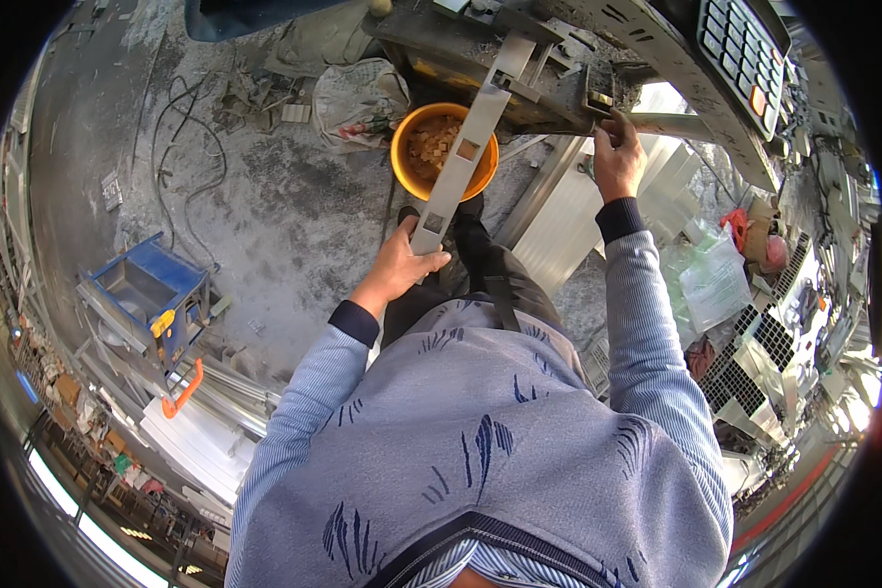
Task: The person measures an aluminum profile with a tape measure, then places it into a cutting machine and operates the controls to cut the profile. The person repeats this process for several pieces, stacking the cut pieces nearby.
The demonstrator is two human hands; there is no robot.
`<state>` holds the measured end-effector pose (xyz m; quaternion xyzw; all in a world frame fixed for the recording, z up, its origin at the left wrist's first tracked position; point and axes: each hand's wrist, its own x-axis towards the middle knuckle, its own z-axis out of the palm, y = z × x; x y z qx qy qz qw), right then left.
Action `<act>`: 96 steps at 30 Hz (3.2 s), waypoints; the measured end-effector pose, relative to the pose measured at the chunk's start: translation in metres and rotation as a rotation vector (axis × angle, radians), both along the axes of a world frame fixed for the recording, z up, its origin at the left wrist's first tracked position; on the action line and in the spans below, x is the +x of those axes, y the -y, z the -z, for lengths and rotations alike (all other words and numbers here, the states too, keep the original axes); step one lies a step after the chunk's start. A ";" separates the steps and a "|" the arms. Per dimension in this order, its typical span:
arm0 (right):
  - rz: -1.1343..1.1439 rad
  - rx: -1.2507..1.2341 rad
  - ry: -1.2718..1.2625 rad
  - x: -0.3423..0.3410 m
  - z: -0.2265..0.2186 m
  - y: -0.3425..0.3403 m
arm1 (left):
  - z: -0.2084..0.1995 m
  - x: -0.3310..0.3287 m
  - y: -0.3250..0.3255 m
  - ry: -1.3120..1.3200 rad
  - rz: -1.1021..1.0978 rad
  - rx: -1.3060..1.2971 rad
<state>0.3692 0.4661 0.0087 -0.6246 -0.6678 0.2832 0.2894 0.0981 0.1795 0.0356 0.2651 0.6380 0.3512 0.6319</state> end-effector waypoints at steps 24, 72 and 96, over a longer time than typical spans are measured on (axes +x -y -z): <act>-0.279 0.029 0.558 0.006 0.010 -0.023 | -0.005 0.001 0.001 0.110 -0.035 0.026; 0.033 -1.018 -1.060 -0.159 0.011 0.024 | 0.030 -0.029 0.005 0.766 -0.105 -0.056; -0.049 -0.968 -0.937 -0.162 0.012 0.018 | 0.022 -0.018 -0.012 0.670 -0.101 -0.113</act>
